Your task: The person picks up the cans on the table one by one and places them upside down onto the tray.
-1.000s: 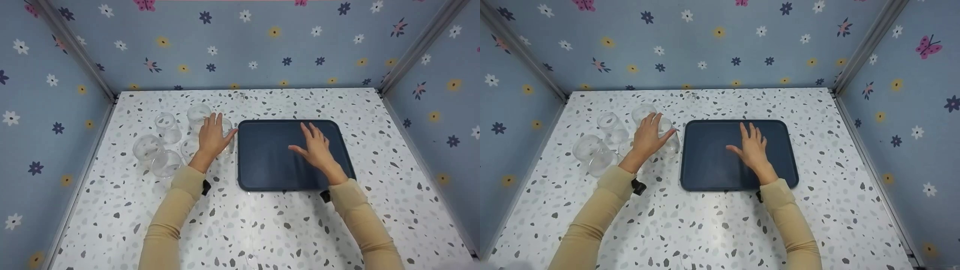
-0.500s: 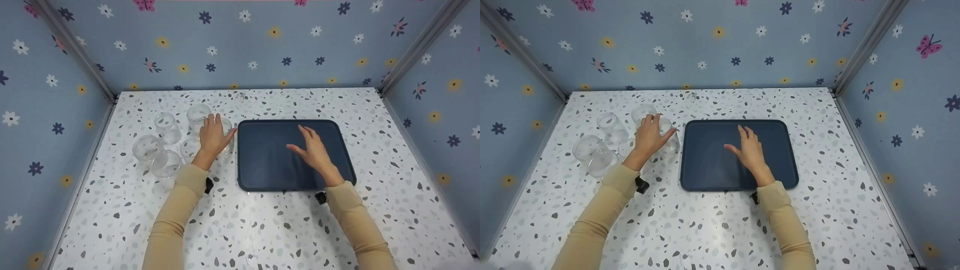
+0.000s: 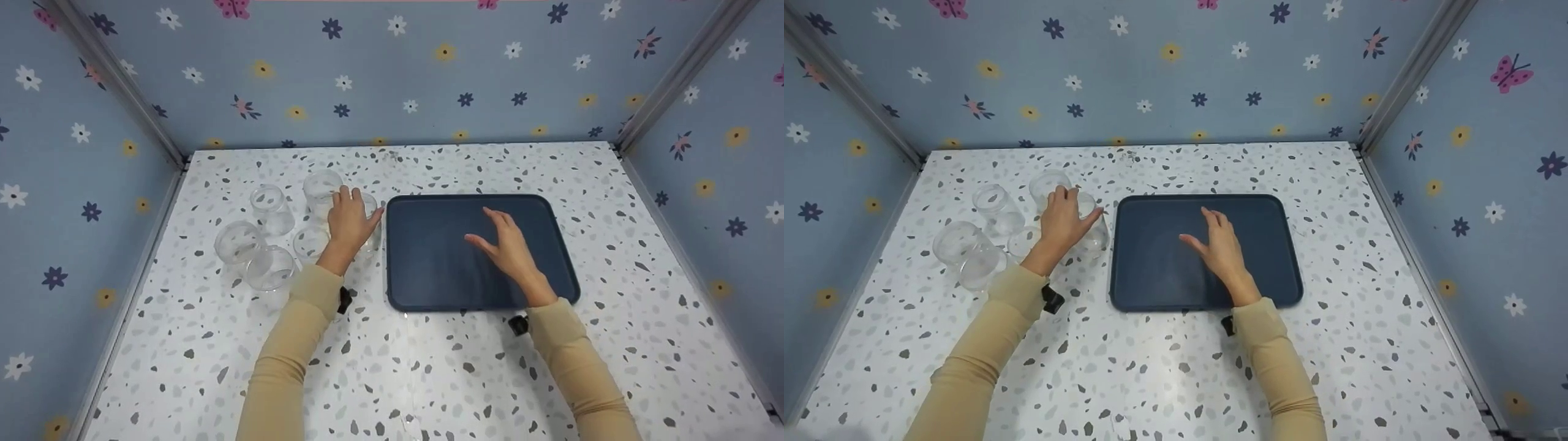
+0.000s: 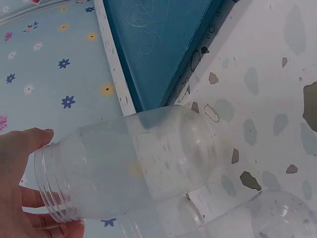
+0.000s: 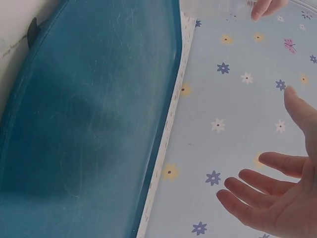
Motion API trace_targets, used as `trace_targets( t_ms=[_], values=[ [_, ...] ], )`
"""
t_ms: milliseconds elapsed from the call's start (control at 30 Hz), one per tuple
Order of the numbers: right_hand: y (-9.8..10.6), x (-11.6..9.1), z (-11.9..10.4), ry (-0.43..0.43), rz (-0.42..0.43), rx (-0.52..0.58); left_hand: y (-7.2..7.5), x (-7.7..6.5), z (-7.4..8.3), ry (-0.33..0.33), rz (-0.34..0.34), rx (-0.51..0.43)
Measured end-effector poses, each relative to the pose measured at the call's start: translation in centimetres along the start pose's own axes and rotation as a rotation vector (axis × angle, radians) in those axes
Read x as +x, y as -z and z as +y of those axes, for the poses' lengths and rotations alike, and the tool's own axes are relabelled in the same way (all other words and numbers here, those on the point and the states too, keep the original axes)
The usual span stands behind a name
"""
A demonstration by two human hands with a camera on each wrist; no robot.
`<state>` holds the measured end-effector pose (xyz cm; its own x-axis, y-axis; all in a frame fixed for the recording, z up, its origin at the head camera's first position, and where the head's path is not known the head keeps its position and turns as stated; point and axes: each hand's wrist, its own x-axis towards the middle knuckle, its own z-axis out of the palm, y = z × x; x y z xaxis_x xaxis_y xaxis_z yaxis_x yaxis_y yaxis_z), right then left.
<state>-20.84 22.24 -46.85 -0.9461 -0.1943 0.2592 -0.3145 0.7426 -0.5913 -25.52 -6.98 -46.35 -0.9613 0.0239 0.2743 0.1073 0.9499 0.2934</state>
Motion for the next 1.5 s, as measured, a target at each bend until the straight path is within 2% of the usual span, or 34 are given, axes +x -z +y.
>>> trace_targets(
  t_ms=[333,533,933,1267,1500],
  values=[
    [-0.4,-0.3,0.0,-0.027,-0.01,0.04,0.5,-0.2,0.5,-0.002,-0.021,-0.061],
    [-0.9,-0.5,0.0,-0.018,0.002,0.056,1.0,-0.8,0.8,-0.009,0.006,-0.1],
    [-1.7,-0.9,0.2,0.023,0.059,0.173,2.0,-2.4,0.8,-0.022,0.122,-0.219],
    [-2.4,-0.7,0.1,-0.029,0.075,0.333,1.5,-3.7,1.5,-0.062,0.22,-0.307],
    [-1.9,-0.7,-2.4,-0.05,0.083,0.457,0.5,-4.2,2.0,-0.1,0.294,-0.352]
  ],
)
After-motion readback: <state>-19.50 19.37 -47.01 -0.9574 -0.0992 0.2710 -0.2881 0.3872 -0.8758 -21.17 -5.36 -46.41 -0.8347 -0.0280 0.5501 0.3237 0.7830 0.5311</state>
